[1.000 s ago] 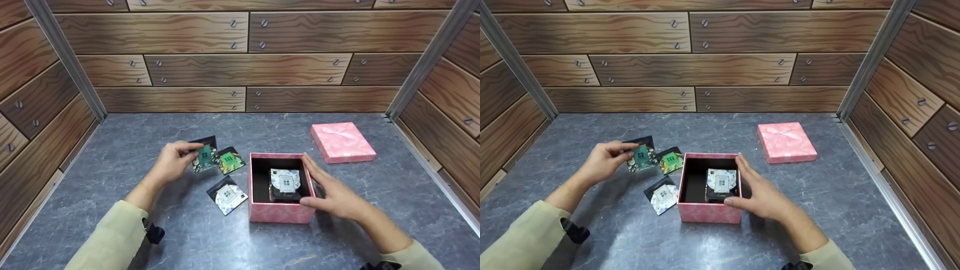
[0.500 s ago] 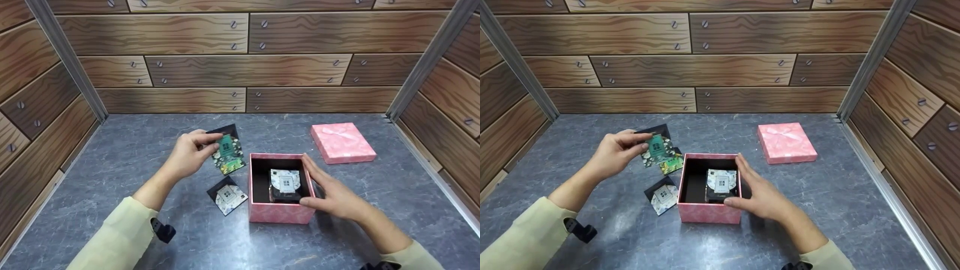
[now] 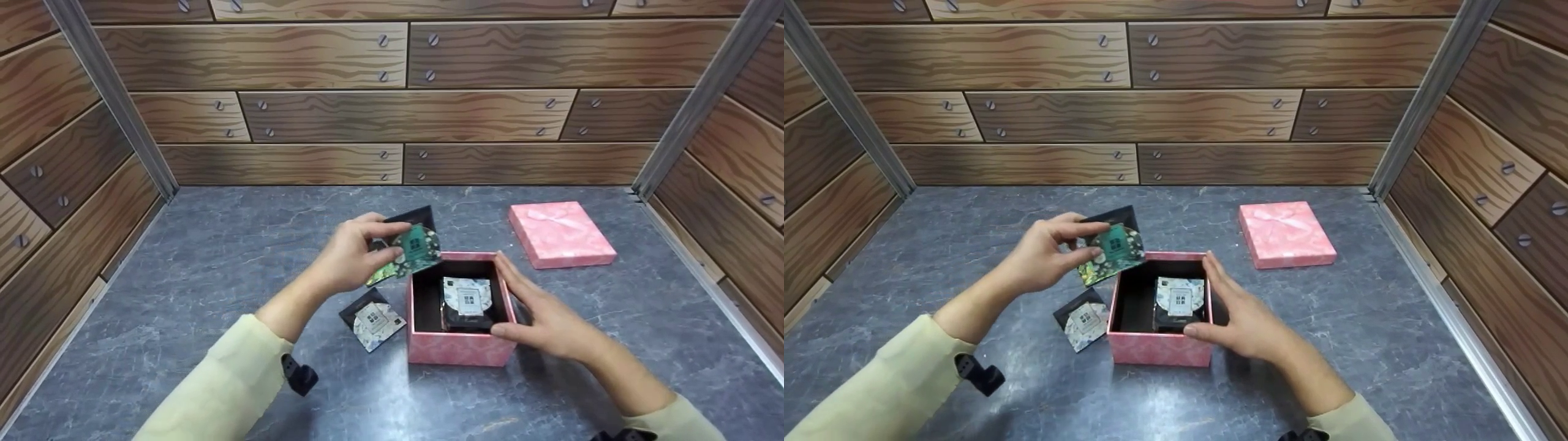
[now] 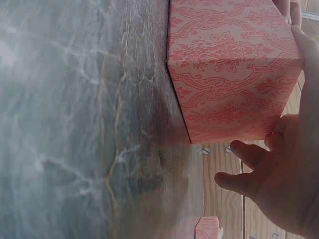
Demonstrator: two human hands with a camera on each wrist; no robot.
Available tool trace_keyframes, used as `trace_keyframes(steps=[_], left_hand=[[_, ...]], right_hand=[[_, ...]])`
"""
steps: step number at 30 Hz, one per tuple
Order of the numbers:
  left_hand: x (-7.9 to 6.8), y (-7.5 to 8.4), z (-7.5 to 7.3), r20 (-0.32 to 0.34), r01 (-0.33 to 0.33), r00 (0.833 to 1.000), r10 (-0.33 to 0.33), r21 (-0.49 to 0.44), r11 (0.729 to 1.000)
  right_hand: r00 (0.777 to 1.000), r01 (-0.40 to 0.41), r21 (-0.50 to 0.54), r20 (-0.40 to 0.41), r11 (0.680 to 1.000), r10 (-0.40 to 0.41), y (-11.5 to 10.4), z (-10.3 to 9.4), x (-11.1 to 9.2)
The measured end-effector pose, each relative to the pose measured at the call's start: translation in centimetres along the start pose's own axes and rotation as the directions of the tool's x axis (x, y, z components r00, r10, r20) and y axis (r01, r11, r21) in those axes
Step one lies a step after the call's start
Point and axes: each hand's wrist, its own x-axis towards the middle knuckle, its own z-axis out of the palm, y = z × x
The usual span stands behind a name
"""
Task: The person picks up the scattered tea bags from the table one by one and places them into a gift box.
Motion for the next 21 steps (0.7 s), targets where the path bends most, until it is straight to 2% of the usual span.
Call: trace_keyframes(steps=[4, 7, 14, 21], left_hand=[[0.3, 0.4, 1.2, 0.038, -0.036, 0.999, 0.034, 0.055, 0.998], [0.5, 0.6, 2.0, 0.074, -0.033, 0.997, 0.027, 0.074, 0.997], [0.6, 0.6, 3.6, 0.121, -0.073, 0.991, 0.057, 0.132, 0.989], [0.7, 0.6, 5.0, 0.167, -0.067, 0.985, 0.043, 0.138, 0.988]], right_hand=[[1.000, -0.001, -0.002, 0.001, 1.000, 0.001, 0.0, 0.0, 0.0], [1.000, -0.001, -0.006, 0.002, 1.000, 0.001, 0.0, -0.1, 0.0], [1.000, 0.016, -0.004, -0.012, 1.000, -0.016, 0.2, 0.0, 0.0], [1.000, 0.008, -0.005, -0.006, 1.000, -0.008, 0.1, 0.0, 0.0]])
